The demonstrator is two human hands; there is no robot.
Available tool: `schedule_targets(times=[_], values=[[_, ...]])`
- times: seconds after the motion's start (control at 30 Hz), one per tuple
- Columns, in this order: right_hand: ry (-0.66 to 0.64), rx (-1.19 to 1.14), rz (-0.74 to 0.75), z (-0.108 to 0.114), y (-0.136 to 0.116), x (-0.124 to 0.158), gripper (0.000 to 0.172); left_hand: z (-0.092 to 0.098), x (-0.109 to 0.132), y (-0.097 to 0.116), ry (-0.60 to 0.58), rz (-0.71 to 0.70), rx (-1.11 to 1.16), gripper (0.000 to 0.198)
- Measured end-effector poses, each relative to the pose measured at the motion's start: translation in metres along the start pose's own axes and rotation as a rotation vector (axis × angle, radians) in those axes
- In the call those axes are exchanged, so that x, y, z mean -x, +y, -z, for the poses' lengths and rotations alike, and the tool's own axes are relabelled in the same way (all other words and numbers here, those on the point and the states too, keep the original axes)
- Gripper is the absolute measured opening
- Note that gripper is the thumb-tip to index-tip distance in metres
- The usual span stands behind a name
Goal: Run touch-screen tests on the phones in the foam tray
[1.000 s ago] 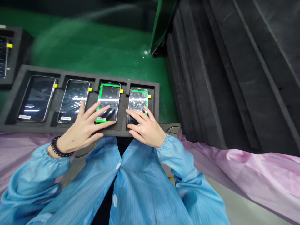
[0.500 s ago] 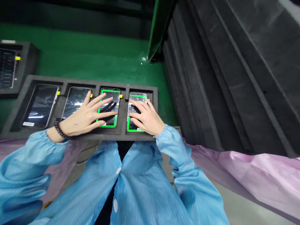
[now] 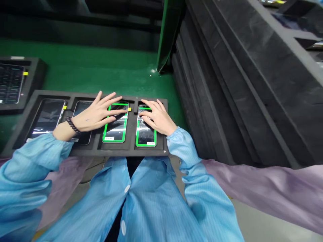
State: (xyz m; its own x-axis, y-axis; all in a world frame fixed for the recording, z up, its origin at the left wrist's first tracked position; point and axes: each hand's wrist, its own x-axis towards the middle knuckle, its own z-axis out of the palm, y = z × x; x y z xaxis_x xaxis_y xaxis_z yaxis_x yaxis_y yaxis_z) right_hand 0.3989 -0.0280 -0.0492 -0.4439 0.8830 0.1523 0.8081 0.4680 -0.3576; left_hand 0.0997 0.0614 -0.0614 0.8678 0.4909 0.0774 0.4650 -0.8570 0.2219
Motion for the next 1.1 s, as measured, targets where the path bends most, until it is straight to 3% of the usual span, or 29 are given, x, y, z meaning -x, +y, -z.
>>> schedule_targets(times=[0.23,0.47,0.97,1.1], values=[[0.039,0.012,-0.057,0.0,0.009,-0.016,0.036,0.0,-0.015,-0.013,0.023,0.057,-0.041,0.05],[0.049,0.036,-0.025,0.001,0.007,-0.018,0.036,0.0,-0.017,-0.011,0.033,0.059,-0.046,0.056],[0.018,-0.049,0.236,0.002,-0.005,0.004,0.028,0.0,-0.016,-0.008,0.054,0.056,-0.009,0.057],[0.02,-0.06,0.125,0.001,0.002,-0.006,0.031,0.001,-0.017,-0.007,0.048,0.059,-0.001,0.057]])
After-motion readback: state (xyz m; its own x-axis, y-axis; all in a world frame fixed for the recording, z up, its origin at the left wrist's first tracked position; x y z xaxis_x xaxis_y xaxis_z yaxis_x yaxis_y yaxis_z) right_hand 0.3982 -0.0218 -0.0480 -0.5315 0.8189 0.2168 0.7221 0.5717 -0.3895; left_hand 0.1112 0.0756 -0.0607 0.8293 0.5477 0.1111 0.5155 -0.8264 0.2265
